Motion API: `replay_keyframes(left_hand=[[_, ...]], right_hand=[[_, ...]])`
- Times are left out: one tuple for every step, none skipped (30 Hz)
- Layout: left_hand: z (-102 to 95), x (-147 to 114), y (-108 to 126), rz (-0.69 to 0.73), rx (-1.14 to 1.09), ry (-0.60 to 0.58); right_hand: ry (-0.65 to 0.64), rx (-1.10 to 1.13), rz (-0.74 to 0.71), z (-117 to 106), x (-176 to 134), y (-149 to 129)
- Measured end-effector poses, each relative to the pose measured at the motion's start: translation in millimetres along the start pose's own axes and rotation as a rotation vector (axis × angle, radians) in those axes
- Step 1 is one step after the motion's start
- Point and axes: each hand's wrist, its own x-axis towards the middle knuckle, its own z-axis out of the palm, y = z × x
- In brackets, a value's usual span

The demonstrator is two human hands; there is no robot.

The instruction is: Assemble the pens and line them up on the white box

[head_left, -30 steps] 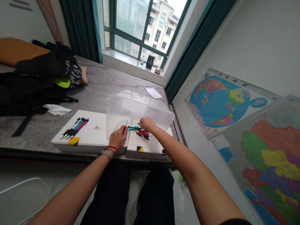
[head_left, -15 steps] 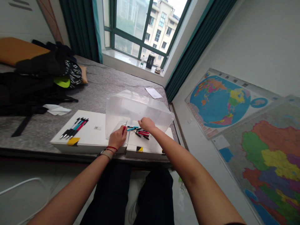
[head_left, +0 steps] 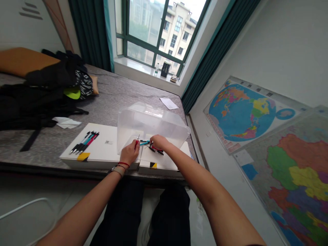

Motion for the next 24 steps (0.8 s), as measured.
replay_keyframes(left_hand=[[0.0,0,0,0.001,-0.005,0.0],[0.2,0,0,0.002,-0.009,0.001],[0.5,0,0,0.003,-0.011,0.0],[1.0,1,-1,0.004,-0.011,0.0],[1.5,1,-1,0.004,-0.009,0.0],[2.1,1,-1,0.004,-0.007,0.001],[2.7,1,-2,0.004,-0.004,0.002],[3.1,1,-2,0.004,-0.002,0.003],[3.5,1,-2,0.004,0.0,0.004],[3.7,1,-2,0.002,0.002,0.004],[3.9,1,-2,0.001,0.006,0.004],[3.9,1,-1,-0.002,0.01,0.003],[3.8,1,-1,-0.006,0.014,0.0],[3.6,1,-1,-0.01,0.016,-0.004],[3.3,2,-1,-0.013,0.014,-0.008],[2.9,2,0,-0.014,0.007,-0.013],[2.5,2,0,-0.014,-0.005,-0.019],[2.0,3,0,-0.014,-0.02,-0.024],[1.4,3,1,-0.017,-0.036,-0.028],[0.9,4,1,-0.023,-0.052,-0.031],[0.3,5,2,-0.033,-0.067,-0.034],[-0.3,6,3,-0.045,-0.08,-0.036],[-0.9,7,4,-0.056,-0.096,-0.039],[-1.5,8,4,-0.064,-0.115,-0.043]], right_hand=[[0.018,-0.009,0.012,-2,-1,0],[0.033,-0.015,0.018,-5,-2,-1],[0.035,-0.016,0.014,-7,-3,-1],[0.02,-0.016,0.0,-9,-4,-2],[-0.01,-0.018,-0.02,-11,-5,-3],[-0.048,-0.023,-0.041,-12,-6,-3],[-0.084,-0.032,-0.059,-12,-6,-4],[-0.108,-0.044,-0.067,-11,-6,-5],[-0.115,-0.056,-0.062,-10,-6,-6],[-0.104,-0.064,-0.041,-7,-7,-7],[-0.077,-0.062,-0.009,-3,-8,-8],[-0.034,-0.048,0.03,1,-10,-10],[0.025,-0.021,0.073,7,-14,-13],[0.093,0.019,0.115,14,-18,-16],[0.17,0.074,0.146,22,-24,-19],[0.254,0.134,0.176,31,-31,-23],[0.309,0.194,0.184,41,-37,-28],[0.342,0.255,0.161,52,-44,-32],[0.364,0.316,0.134,62,-49,-36],[0.368,0.38,0.108,71,-53,-40],[0.382,0.442,0.103,78,-57,-42],[0.407,0.502,0.125,84,-58,-44],[0.44,0.559,0.166,88,-59,-44],[0.479,0.613,0.218,91,-60,-43]])
